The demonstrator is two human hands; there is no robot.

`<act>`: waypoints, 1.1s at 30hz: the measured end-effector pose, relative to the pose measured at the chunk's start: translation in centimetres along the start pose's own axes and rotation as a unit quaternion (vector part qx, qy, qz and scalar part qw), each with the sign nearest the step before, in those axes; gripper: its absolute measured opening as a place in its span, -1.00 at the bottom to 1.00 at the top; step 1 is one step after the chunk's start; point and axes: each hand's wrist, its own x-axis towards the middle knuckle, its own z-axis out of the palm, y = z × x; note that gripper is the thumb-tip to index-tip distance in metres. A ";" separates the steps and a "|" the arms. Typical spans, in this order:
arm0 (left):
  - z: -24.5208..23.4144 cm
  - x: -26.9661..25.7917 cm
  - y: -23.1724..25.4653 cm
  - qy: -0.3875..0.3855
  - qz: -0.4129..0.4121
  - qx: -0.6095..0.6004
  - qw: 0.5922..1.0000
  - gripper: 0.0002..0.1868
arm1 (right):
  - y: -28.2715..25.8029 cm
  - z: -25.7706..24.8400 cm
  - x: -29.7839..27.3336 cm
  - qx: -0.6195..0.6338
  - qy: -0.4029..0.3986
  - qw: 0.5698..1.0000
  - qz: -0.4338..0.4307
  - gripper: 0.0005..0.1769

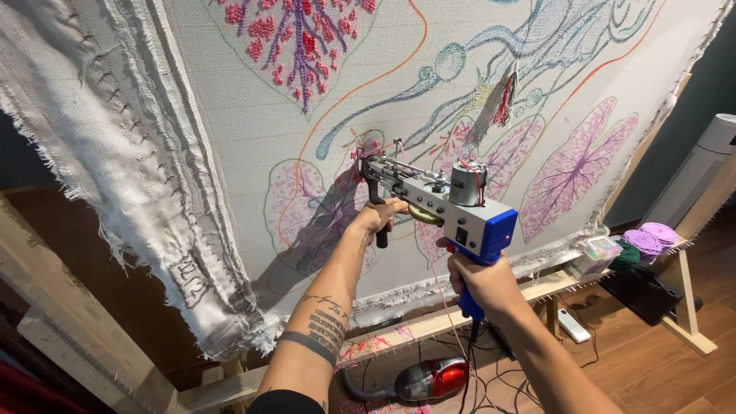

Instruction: Use a motorized tufting gun to punch yarn through a fabric canvas to create a patterned rug.

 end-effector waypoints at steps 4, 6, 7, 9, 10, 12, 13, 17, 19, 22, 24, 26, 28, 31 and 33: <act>-0.3 1.6 -0.7 0.049 0.018 0.004 0.999 -0.59 | -0.4 0.9 0.5 -0.038 -0.005 0.999 0.010 -0.69; -0.4 2.4 -1.1 0.065 0.015 -0.007 0.998 -0.55 | 0.3 1.0 1.1 -0.025 -0.007 1.000 -0.005 -0.70; -0.4 2.0 -0.5 0.065 0.015 -0.007 0.998 -0.55 | 0.8 1.1 1.5 -0.025 -0.007 1.000 -0.004 -0.70; -0.6 0.9 0.7 0.034 0.012 -0.009 0.999 -0.58 | 1.9 1.1 2.2 0.044 0.002 0.999 -0.013 -0.82; -0.7 1.7 0.3 0.034 0.011 -0.009 0.999 -0.58 | 2.4 1.1 2.5 0.043 0.002 0.999 -0.012 -0.82; -1.0 3.1 -0.4 0.018 0.021 -0.004 1.000 -0.60 | 3.3 1.1 3.0 0.094 0.007 0.995 -0.011 -0.92; -1.1 2.8 0.1 0.019 0.021 -0.004 1.000 -0.60 | 3.4 1.2 3.2 0.094 0.006 0.995 -0.011 -0.92; -1.4 0.9 2.4 -0.007 0.011 0.030 0.999 -0.71 | 3.1 1.8 3.3 0.114 0.017 0.993 -0.017 -0.92; -1.5 0.1 3.4 -0.015 -0.001 0.028 0.999 -0.55 | 2.7 2.1 3.2 0.118 0.022 0.993 -0.014 -0.93; -1.5 -0.1 4.1 -0.023 0.001 0.032 0.999 -0.43 | 2.3 2.3 3.3 0.128 0.030 0.991 -0.008 -0.87; -1.3 -0.3 4.1 -0.034 0.020 0.024 0.999 -0.65 | 2.4 2.1 3.3 0.134 0.038 0.990 0.001 -0.89; -0.8 0.4 3.6 -0.047 0.025 0.028 0.998 -0.63 | 2.0 1.4 3.2 0.143 0.035 0.989 -0.005 -0.91; -0.1 -0.6 3.7 -0.060 0.027 0.029 0.997 -0.62 | 1.9 0.3 2.7 0.151 0.030 0.988 -0.008 -0.92; 1.4 -3.5 5.1 -0.102 0.038 0.008 0.994 -0.51 | 2.0 -2.2 2.2 0.151 0.018 0.988 -0.008 -0.92; 2.5 -4.7 5.2 -0.176 0.065 -0.029 0.982 -0.44 | 2.3 -4.0 1.9 0.158 -0.007 0.987 -0.025 -0.85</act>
